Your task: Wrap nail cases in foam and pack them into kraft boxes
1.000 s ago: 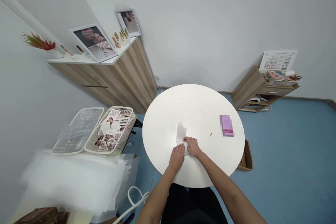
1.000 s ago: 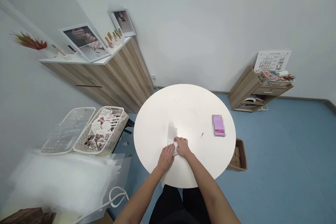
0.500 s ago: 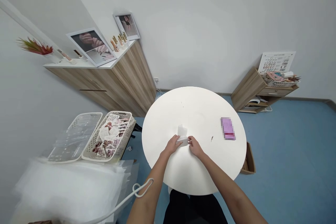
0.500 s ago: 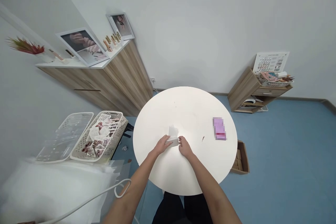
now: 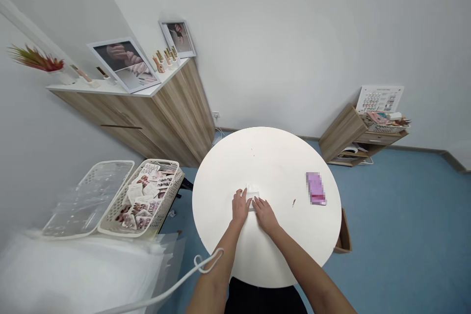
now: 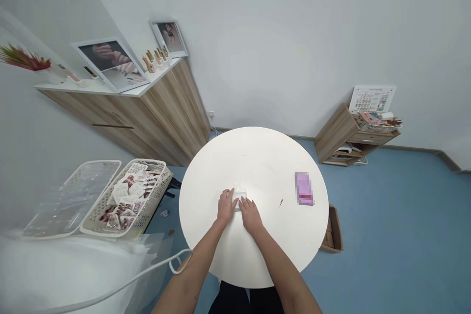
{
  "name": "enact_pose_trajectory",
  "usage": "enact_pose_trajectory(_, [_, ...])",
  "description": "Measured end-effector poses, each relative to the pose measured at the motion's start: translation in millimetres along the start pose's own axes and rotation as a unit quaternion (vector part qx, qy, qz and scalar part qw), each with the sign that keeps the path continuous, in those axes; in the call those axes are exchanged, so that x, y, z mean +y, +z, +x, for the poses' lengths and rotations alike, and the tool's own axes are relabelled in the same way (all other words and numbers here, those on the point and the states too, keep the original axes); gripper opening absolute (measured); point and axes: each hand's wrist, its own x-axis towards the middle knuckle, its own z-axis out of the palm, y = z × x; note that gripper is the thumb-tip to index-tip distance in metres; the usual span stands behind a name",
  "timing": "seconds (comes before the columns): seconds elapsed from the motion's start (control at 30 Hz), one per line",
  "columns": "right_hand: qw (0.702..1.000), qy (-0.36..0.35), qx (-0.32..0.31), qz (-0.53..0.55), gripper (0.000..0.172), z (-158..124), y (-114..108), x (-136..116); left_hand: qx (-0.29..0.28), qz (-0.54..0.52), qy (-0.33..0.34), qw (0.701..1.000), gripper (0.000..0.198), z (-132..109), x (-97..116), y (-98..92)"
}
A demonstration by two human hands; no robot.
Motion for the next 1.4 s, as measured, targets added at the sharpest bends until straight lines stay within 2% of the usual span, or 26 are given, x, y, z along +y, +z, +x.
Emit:
enact_pose_trajectory(0.1, [1.000,0.001,-0.006,-0.011,0.059,0.7,-6.7,-1.3,0.049,0.031,0.042,0.997,0.044,-31.4,1.1,7.2])
enact_pose_trajectory(0.2, [1.000,-0.007,-0.014,-0.017,0.059,-0.5,-12.4,-2.3,0.035,0.065,0.129,0.989,0.054,-65.5,-1.0,13.5])
enact_pose_trajectory(0.27, [1.000,-0.011,-0.016,-0.019,0.062,-0.6,-14.3,-2.4,0.021,0.088,0.137,0.986,0.062,-78.9,-1.0,16.0])
enact_pose_trajectory(0.37, [1.000,-0.010,-0.014,-0.022,0.065,-0.2,-14.5,0.1,-0.020,0.096,0.111,0.989,0.071,-79.6,3.8,14.5])
enact_pose_trajectory(0.47, [0.999,-0.012,-0.024,-0.032,0.065,0.1,-13.1,8.3,-0.059,0.080,0.087,0.991,0.073,-73.4,10.1,4.3])
enact_pose_trajectory(0.53, [0.999,-0.027,-0.015,-0.036,0.063,1.5,-12.1,15.5,-0.040,0.070,0.067,0.994,0.073,-77.9,10.3,-6.6])
enact_pose_trajectory(0.6, [0.998,-0.051,0.020,-0.031,0.061,5.6,-11.2,19.4,0.001,0.062,0.035,0.997,0.069,-93.3,4.4,-19.9])
enact_pose_trajectory(0.67, [0.994,-0.088,0.061,-0.019,0.059,13.2,-10.1,14.8,0.038,0.054,-0.012,0.998,0.061,-117.8,-8.8,-35.9])
enact_pose_trajectory(0.73, [0.987,-0.138,0.083,-0.008,0.055,23.3,-8.2,-1.8,0.072,0.047,-0.066,0.994,0.052,-148.7,-28.7,-55.2])
enact_pose_trajectory(0.8, [0.977,-0.199,0.083,0.000,0.051,33.6,-4.9,-30.5,0.109,0.040,-0.122,0.986,0.044,-183.8,-53.6,-78.3])
enact_pose_trajectory(0.9, [0.956,-0.288,0.056,0.017,0.049,44.9,4.3,-90.4,0.173,0.039,-0.205,0.963,0.036,-244.0,-94.0,-118.0])
enact_pose_trajectory(1.07, [0.912,-0.409,-0.011,0.029,0.050,43.4,34.2,-212.4,0.246,0.058,-0.328,0.910,0.027,-360.2,-152.2,-183.4])
enact_pose_trajectory(1.2, [0.872,-0.482,-0.077,0.017,0.049,21.2,65.1,-316.6,0.287,0.085,-0.377,0.877,0.022,-444.0,-189.5,-224.7])
enact_pose_trajectory(1.3, [0.842,-0.526,-0.120,0.007,0.047,-1.9,88.0,-389.8,0.294,0.100,-0.393,0.866,0.018,-485.5,-215.7,-246.8])
enact_pose_trajectory(1.4, [0.810,-0.564,-0.159,-0.002,0.046,-22.4,110.2,-451.5,0.275,0.126,-0.407,0.862,0.017,-507.4,-240.9,-262.5])
